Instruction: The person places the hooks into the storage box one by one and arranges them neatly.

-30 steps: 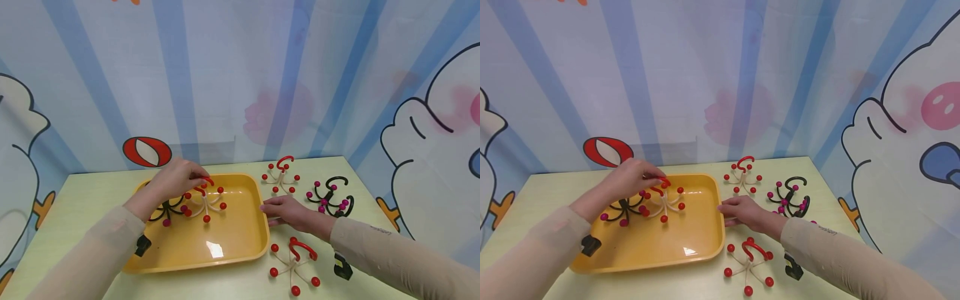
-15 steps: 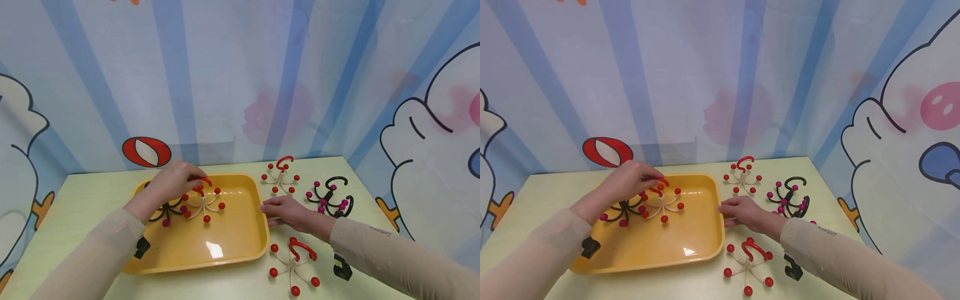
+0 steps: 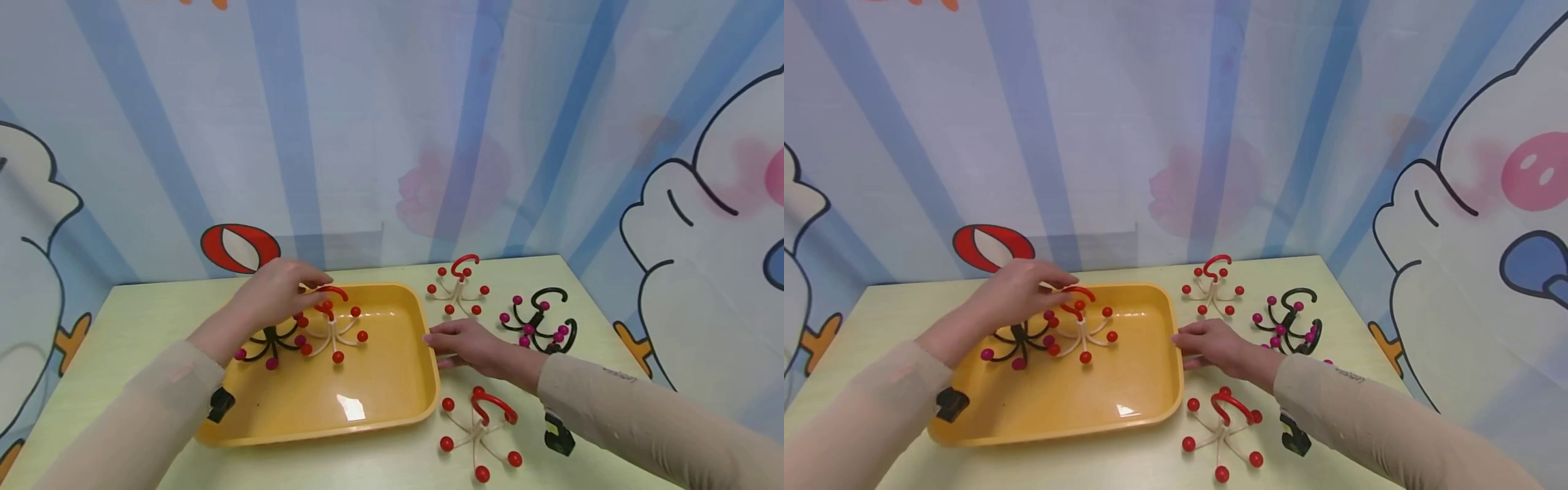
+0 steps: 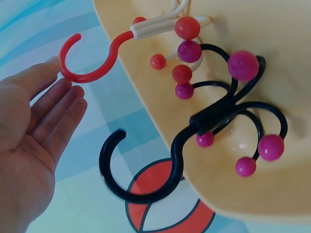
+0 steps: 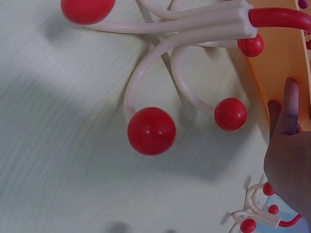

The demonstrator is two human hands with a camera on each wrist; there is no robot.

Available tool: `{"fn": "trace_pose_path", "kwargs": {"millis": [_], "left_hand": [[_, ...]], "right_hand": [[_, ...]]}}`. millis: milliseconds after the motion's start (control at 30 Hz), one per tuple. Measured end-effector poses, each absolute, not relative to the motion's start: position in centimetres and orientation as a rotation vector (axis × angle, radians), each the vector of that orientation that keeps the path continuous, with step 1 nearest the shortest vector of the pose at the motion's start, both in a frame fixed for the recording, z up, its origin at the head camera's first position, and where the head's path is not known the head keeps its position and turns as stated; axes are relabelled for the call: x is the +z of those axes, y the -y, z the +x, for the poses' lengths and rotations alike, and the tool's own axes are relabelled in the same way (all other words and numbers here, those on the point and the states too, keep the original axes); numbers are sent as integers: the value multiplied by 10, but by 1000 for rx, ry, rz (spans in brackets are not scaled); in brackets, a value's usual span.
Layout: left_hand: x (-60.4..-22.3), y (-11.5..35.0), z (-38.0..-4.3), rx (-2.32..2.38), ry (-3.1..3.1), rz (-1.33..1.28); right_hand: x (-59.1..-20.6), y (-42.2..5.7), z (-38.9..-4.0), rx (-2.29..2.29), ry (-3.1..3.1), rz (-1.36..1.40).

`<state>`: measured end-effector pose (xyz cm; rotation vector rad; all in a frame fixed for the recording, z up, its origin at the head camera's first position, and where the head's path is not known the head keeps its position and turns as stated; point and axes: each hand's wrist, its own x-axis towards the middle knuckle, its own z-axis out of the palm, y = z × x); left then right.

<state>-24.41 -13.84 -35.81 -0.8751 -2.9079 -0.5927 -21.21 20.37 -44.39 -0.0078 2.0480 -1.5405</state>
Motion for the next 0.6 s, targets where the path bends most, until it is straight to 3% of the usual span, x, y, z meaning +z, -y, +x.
{"fn": "trace_pose_path", "kwargs": {"millis": [600], "left_hand": [[-337,190,-205,-514,2928,-731]], "right_hand": [[-442,-201,-211,-1521,-2077,-6]]}}
